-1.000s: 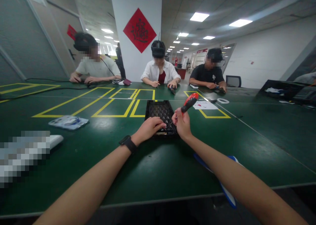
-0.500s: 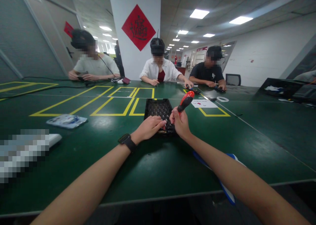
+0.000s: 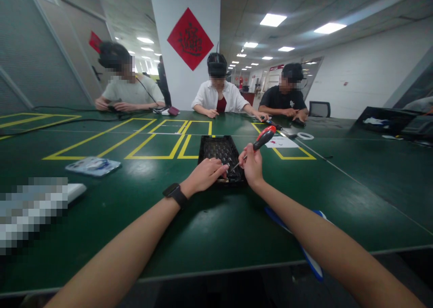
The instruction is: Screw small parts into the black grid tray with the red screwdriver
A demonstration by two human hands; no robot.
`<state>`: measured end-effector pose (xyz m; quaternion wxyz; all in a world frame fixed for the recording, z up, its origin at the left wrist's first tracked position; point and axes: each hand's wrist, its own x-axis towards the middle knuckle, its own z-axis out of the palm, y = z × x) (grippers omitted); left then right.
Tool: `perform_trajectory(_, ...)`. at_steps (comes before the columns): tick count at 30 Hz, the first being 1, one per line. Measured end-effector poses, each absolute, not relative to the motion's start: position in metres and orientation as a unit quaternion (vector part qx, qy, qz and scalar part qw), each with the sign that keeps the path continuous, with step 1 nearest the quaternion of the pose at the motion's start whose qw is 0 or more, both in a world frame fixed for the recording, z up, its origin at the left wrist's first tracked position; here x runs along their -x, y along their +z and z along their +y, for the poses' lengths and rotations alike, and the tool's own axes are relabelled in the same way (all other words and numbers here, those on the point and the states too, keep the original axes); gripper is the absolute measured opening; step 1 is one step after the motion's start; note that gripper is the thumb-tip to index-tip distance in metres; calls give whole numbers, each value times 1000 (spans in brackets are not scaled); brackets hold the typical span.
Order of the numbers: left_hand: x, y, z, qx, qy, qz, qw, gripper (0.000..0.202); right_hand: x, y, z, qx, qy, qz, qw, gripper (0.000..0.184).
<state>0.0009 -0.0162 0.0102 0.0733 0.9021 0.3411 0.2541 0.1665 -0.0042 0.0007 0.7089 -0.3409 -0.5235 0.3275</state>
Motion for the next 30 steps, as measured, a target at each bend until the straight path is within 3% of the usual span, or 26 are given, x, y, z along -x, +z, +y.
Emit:
perform_trajectory(5,0,10,-15,-900,265,338,70,53,-167,1,-4,329,362,-510,707,38)
perform_trajectory(12,0,7,-13,-906,248,342,39,47,-166,-1,-6,342,323,-511,719,37)
perform_trajectory(26,-1,8,-12,-908,230,348,35,51,-166,0,-6,345,321,-513,717,34)
perform_trajectory(30,0,7,-11,-900,257,352,-7,42,-166,3,-8,313,342,-525,714,27)
